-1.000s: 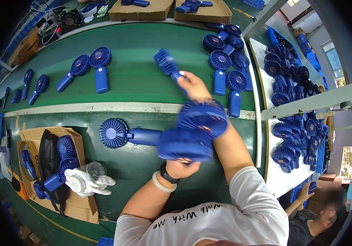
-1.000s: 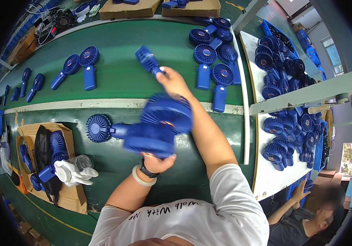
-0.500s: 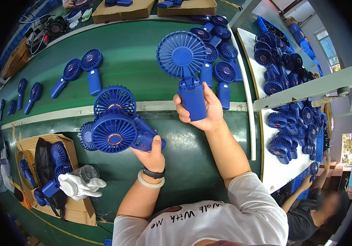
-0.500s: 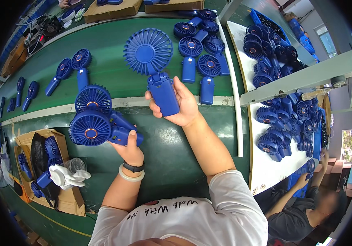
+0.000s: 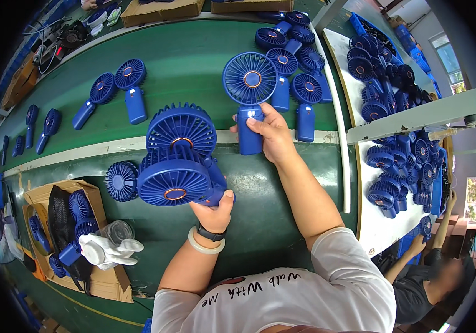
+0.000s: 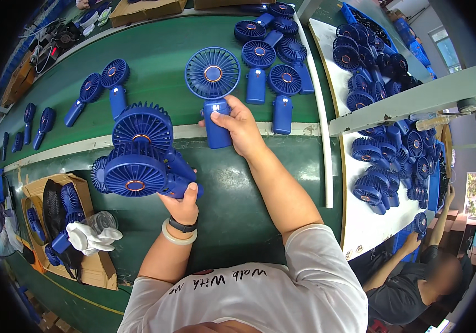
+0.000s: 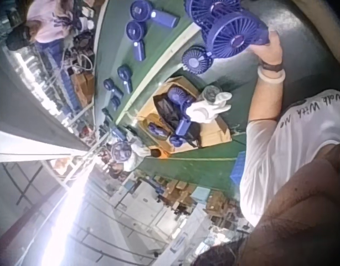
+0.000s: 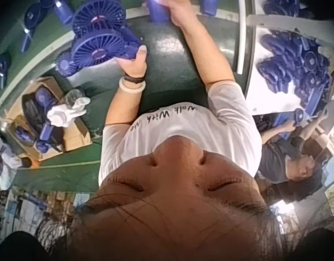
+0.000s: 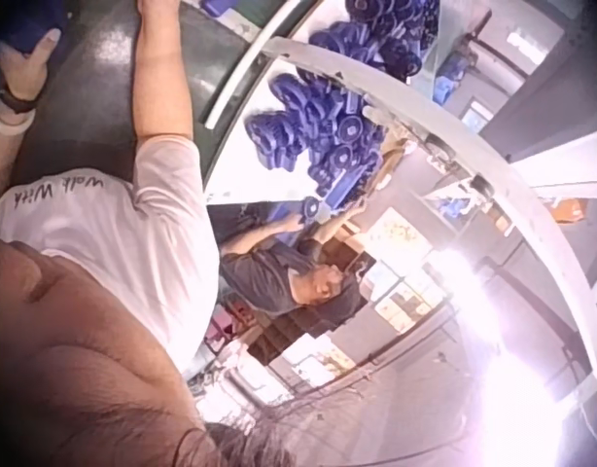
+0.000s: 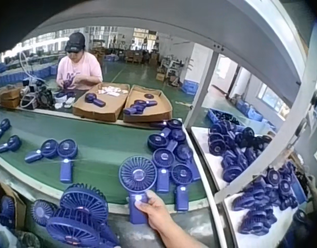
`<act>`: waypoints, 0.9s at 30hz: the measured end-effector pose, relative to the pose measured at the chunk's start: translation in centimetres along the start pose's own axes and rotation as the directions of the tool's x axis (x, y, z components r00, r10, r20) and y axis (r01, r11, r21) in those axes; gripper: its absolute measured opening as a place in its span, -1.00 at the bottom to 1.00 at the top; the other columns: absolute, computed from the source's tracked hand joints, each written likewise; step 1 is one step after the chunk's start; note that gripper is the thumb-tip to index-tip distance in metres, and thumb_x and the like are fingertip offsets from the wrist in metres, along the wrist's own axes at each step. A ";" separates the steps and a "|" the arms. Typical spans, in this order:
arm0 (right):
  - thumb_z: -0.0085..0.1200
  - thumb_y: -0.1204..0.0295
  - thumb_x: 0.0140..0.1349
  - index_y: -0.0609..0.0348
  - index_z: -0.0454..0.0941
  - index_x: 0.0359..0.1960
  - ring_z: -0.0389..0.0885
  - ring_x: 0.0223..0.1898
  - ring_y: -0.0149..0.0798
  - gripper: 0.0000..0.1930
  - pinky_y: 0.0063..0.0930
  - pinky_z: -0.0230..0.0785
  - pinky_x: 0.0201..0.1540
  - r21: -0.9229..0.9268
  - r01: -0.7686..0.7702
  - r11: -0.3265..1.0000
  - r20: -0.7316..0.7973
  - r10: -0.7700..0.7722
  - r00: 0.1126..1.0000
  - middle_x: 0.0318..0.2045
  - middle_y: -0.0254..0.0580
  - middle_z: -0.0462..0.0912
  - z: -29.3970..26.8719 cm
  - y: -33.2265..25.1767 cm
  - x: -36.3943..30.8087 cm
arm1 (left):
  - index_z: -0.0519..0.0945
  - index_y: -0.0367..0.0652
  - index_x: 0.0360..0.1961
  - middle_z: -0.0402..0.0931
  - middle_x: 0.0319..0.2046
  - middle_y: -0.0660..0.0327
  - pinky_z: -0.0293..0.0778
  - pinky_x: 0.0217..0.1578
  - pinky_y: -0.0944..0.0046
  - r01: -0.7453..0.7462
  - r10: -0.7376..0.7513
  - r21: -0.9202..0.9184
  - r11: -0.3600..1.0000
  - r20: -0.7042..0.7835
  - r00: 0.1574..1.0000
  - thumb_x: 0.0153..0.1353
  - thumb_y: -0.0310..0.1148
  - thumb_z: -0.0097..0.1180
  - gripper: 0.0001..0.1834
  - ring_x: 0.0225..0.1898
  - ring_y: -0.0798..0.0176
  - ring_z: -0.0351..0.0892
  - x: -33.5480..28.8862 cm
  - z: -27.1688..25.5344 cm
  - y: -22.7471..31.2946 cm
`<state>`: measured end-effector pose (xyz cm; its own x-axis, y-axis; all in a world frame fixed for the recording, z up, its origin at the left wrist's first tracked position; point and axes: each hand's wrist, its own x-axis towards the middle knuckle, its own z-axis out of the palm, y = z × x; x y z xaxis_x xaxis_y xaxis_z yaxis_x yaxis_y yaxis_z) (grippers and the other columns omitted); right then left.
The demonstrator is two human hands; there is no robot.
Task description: The person assembles blue handheld fans on a green factory table. They pick up fan bodies and fan heads, snap them together, and occasionally wipe the units with a white cloth. The person handles the fans one at a time, inspecting them briefly before placing them on the table.
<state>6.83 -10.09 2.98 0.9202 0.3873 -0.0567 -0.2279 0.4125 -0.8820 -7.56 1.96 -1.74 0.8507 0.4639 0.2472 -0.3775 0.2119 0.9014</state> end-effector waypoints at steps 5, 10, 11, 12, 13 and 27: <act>0.04 0.54 0.10 0.25 0.36 -0.02 0.60 -0.19 -0.20 -0.64 -0.36 0.42 -0.06 -0.090 0.067 0.994 -0.003 -0.068 0.998 -0.17 -0.06 0.57 -0.3 0.5 0.2 | -0.03 -0.34 0.24 0.14 0.16 -0.04 0.33 0.03 0.17 0.020 -0.020 -0.002 1.000 0.029 0.999 -0.04 -0.49 0.22 -0.13 0.12 0.07 0.27 0.1 0.0 -0.1; 0.03 0.59 0.09 0.26 0.38 -0.04 0.57 -0.14 -0.24 -0.65 -0.36 0.36 0.01 -0.105 0.045 0.993 -0.013 -0.047 0.999 -0.17 -0.10 0.58 0.1 0.5 0.2 | -0.02 -0.37 0.23 0.14 0.15 -0.04 0.38 -0.02 0.17 0.053 -0.053 0.004 0.999 0.087 0.995 -0.05 -0.46 0.22 -0.13 0.07 0.09 0.32 0.0 -0.5 -0.1; 0.03 0.60 0.09 0.26 0.38 -0.04 0.57 -0.13 -0.24 -0.65 -0.37 0.36 0.01 -0.111 0.050 0.993 -0.011 -0.052 0.999 -0.16 -0.10 0.58 0.1 0.5 0.2 | -0.02 -0.37 0.24 0.14 0.15 -0.04 0.39 -0.03 0.18 0.078 -0.077 -0.006 0.997 0.107 0.991 -0.04 -0.45 0.23 -0.12 0.06 0.09 0.32 -0.1 -0.4 -0.1; 0.03 0.60 0.09 0.25 0.38 -0.04 0.57 -0.12 -0.25 -0.65 -0.37 0.35 0.02 -0.113 0.056 0.992 -0.006 -0.057 0.998 -0.16 -0.10 0.58 -0.1 0.5 0.1 | -0.03 -0.37 0.24 0.14 0.15 -0.04 0.40 -0.03 0.17 0.061 -0.059 -0.014 0.998 0.117 0.991 -0.04 -0.44 0.23 -0.12 0.05 0.09 0.33 -0.1 -0.5 0.0; 0.03 0.61 0.08 0.25 0.38 -0.04 0.56 -0.12 -0.25 -0.65 -0.37 0.35 0.02 -0.116 0.061 0.991 -0.001 -0.062 0.998 -0.16 -0.10 0.58 -0.1 0.5 0.1 | -0.04 -0.37 0.24 0.13 0.14 -0.04 0.41 -0.04 0.16 0.044 -0.040 -0.023 0.999 0.127 0.991 -0.04 -0.43 0.23 -0.11 0.04 0.09 0.33 -0.2 -0.6 -0.1; 0.05 0.63 0.08 0.27 0.39 -0.03 0.55 -0.16 -0.38 -0.63 -0.47 0.36 -0.02 -0.163 0.020 0.986 -0.026 -0.025 0.999 -0.18 -0.18 0.58 0.6 0.7 0.0 | 0.11 -0.22 0.18 0.26 0.02 0.02 0.45 -0.03 -0.06 0.142 -0.128 -0.152 0.978 0.101 0.987 -0.08 -0.35 0.28 -0.18 0.00 0.08 0.39 0.0 -0.3 -0.4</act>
<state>6.47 -9.28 2.63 0.9335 0.3554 -0.0470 -0.1544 0.2801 -0.9475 -7.51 2.12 -2.15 0.9245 0.3438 0.1646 -0.3038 0.4038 0.8629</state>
